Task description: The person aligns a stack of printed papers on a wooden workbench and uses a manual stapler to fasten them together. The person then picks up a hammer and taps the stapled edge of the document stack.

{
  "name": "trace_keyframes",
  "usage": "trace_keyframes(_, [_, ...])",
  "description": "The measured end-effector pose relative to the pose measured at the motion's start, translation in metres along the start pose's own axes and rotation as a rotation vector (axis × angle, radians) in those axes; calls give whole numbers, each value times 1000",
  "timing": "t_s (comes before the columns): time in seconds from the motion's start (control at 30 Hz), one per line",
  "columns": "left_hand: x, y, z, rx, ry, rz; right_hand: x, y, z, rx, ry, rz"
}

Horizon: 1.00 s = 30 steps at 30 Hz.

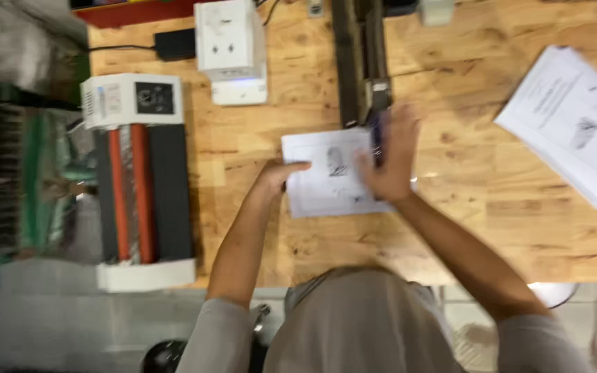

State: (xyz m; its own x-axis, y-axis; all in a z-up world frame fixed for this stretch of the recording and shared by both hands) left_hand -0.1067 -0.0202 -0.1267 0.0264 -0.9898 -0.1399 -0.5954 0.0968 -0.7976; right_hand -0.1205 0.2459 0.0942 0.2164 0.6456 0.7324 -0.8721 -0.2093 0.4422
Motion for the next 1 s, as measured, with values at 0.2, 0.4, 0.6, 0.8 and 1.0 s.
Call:
trace_keyframes(0.2, [-16,12,-7,-135,-107,179,-31,-64,-195,-1021,102,167])
trace_keyframes(0.4, [-14,4,11,-2,-29,102,-56,-99,-204,-1122,880,619])
trace_keyframes(0.6, [-92,-7,-3,-211,5,-35,-16,-109,-227,-1083,1082,258])
trace_keyframes(0.8, [-139,-49,-40,-473,514,-626,-5,-105,-257,-1121,1086,193])
trace_keyframes(1.0, [-165,-157,-132,-999,178,-698,-7,-97,-255,-1132,1090,241])
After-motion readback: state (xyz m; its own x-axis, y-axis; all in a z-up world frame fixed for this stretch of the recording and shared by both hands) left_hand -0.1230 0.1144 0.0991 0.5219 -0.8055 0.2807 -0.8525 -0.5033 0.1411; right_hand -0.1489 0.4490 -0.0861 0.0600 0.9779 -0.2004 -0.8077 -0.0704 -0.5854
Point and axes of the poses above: each hand's wrist, its own y-axis towards the middle knuckle, its own x-axis out of the back of the hand, z = x × y, the point moved 7 cm from there along y, towards the middle knuckle, and after that the axes turned 3 degrees about z, right-handed, at the moved point
